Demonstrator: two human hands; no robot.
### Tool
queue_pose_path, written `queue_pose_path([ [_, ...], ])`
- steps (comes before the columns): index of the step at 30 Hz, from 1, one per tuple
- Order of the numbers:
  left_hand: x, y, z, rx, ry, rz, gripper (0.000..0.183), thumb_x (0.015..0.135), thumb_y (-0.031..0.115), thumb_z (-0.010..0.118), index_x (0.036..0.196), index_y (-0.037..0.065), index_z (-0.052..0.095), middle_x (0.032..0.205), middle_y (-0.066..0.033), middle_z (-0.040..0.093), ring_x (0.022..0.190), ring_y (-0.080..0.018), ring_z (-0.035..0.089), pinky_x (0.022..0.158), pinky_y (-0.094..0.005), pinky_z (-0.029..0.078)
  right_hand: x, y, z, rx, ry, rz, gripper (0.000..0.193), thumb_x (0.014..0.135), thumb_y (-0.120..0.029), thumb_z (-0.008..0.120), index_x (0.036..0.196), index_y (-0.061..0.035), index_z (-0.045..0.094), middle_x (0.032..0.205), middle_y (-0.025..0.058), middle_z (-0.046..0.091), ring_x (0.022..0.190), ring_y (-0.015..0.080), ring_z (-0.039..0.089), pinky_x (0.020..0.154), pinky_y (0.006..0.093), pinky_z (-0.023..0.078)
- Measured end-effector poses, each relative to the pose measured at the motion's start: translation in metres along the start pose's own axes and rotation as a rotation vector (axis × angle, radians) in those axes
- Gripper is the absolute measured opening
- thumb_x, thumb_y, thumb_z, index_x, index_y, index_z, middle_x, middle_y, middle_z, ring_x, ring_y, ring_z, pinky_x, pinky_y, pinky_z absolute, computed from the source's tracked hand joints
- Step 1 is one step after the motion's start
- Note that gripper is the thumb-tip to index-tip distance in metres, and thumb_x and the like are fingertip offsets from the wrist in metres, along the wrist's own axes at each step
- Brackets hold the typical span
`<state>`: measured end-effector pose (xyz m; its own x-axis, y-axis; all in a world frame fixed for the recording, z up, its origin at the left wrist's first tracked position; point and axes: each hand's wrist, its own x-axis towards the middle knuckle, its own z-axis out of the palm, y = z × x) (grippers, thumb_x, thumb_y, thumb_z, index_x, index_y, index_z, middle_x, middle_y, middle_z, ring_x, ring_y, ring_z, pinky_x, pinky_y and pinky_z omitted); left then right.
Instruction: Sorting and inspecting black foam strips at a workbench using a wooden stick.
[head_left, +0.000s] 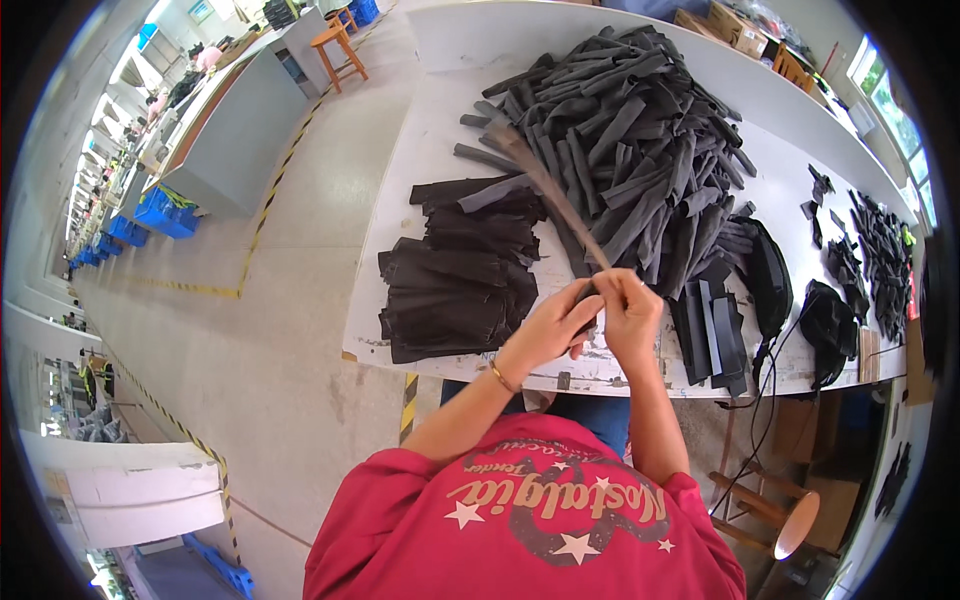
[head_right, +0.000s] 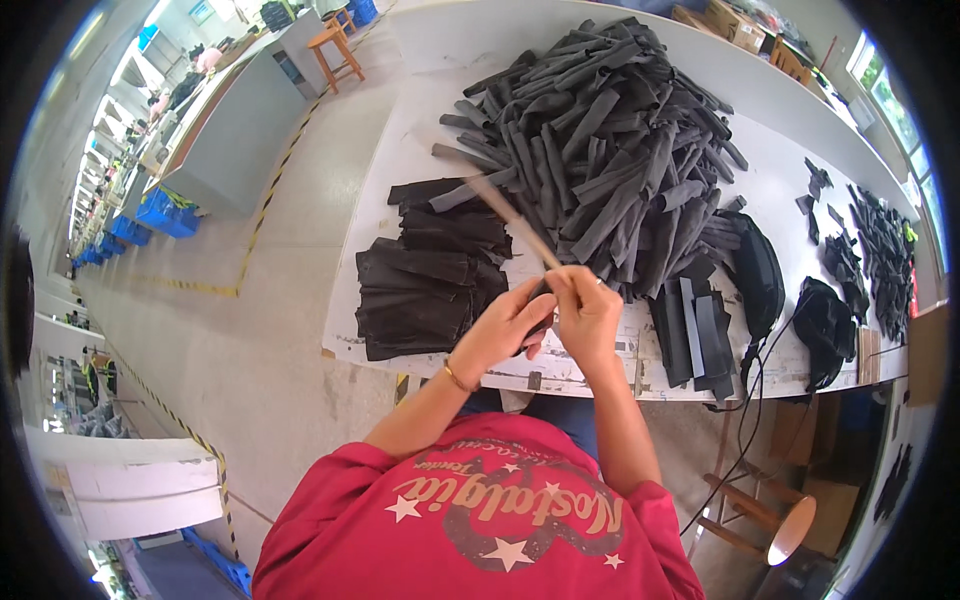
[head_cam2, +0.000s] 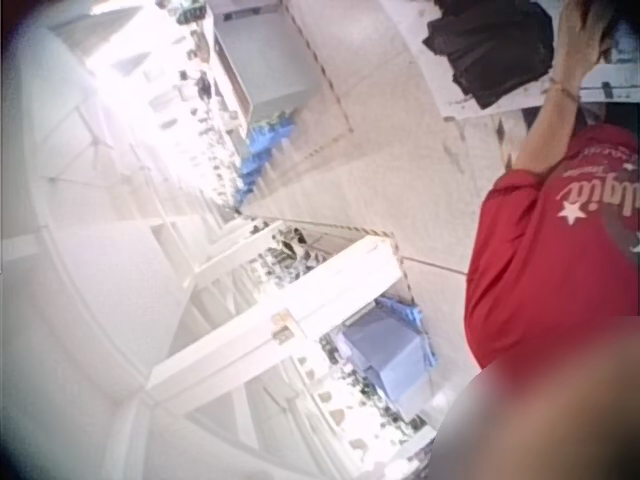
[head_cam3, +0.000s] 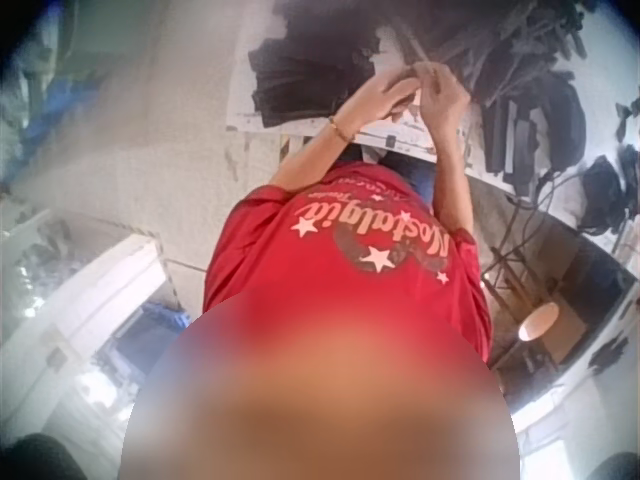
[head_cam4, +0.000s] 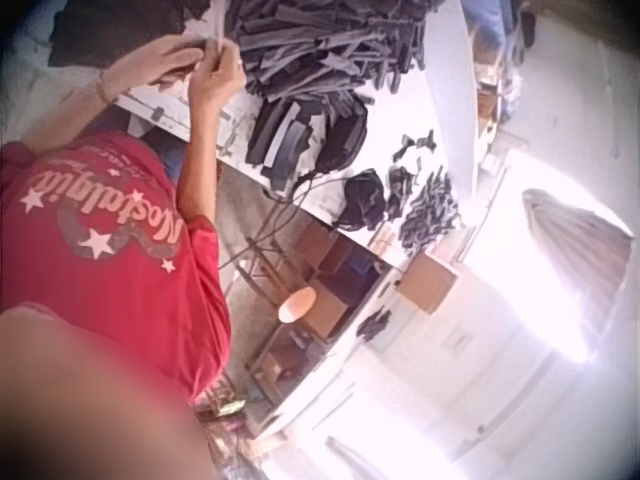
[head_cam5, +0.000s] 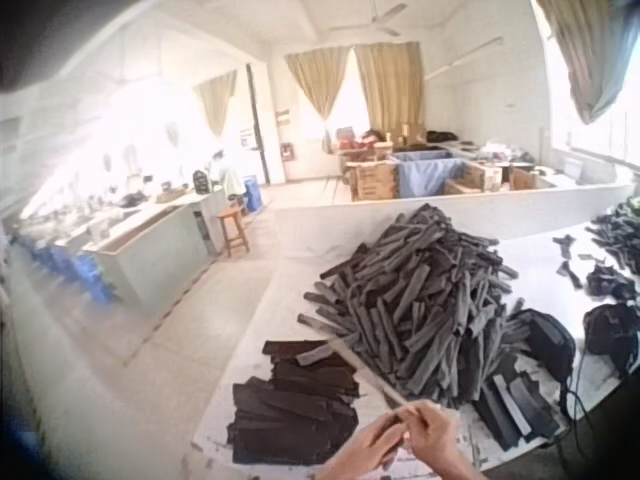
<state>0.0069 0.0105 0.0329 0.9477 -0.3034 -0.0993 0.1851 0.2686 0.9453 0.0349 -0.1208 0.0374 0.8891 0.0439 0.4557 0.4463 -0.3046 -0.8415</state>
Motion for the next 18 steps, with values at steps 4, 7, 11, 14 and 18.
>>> queue_pose_path([
  [4, -0.014, -0.027, 0.016, 0.309, 0.075, 0.027, 0.027, 0.099, 0.028, 0.039, 0.089, 0.004, 0.049, 0.064, -0.0009, 0.047, 0.05, -0.0083, 0.046, 0.046, -0.024, 0.037, 0.028, -0.009, -0.007, -0.028, 0.215, 0.001, 0.013, 0.091, -0.009, 0.058, 0.083, 0.0013, 0.06, 0.059, -0.0022, 0.043, 0.055, 0.0044, 0.036, 0.048, 0.0226, 0.03],
  [7, -0.028, -0.034, 0.039, 0.111, 0.052, 0.065, 0.031, 0.1, 0.026, 0.036, 0.083, 0.005, 0.05, 0.065, -0.0008, 0.049, 0.052, -0.0061, 0.046, 0.047, -0.0206, 0.038, 0.054, -0.006, -0.007, 0.01, 0.386, -0.002, 0.017, 0.094, -0.012, 0.054, 0.084, 0.0011, 0.059, 0.061, -0.0051, 0.043, 0.057, 0.0037, 0.035, 0.049, 0.0215, 0.029],
  [11, -0.049, -0.061, 0.035, 0.267, -0.145, -0.04, 0.033, 0.1, 0.022, 0.033, 0.077, 0.002, 0.047, 0.065, -0.0025, 0.051, 0.054, -0.0096, 0.049, 0.05, -0.0252, 0.042, 0.089, 0.001, -0.023, 0.088, 0.416, 0.178, 0.024, 0.095, -0.018, 0.053, 0.083, 0.0016, 0.059, 0.06, -0.005, 0.042, 0.057, 0.0029, 0.034, 0.049, 0.0211, 0.028],
  [14, -0.061, -0.054, 0.018, 0.355, 0.019, -0.167, 0.035, 0.099, 0.02, 0.032, 0.074, 0.001, 0.048, 0.064, -0.0032, 0.05, 0.052, -0.0112, 0.048, 0.052, -0.0265, 0.042, 0.096, 0.0, -0.035, 0.188, 0.286, 0.204, 0.026, 0.095, -0.023, 0.055, 0.086, 0.0005, 0.061, 0.058, -0.007, 0.038, 0.052, 0.0019, 0.032, 0.045, 0.021, 0.024],
  [18, -0.018, 0.022, 0.005, 0.047, 0.475, 0.532, 0.007, 0.089, 0.007, 0.059, 0.091, 0.0, 0.057, 0.083, -0.0018, 0.057, 0.072, -0.0052, 0.051, 0.065, -0.0183, 0.041, 0.068, -0.011, -0.023, 0.078, -0.032, 0.208, 0.026, 0.094, -0.025, 0.057, 0.084, -0.0008, 0.061, 0.059, -0.0081, 0.038, 0.053, 0.0017, 0.033, 0.046, 0.0205, 0.025],
])
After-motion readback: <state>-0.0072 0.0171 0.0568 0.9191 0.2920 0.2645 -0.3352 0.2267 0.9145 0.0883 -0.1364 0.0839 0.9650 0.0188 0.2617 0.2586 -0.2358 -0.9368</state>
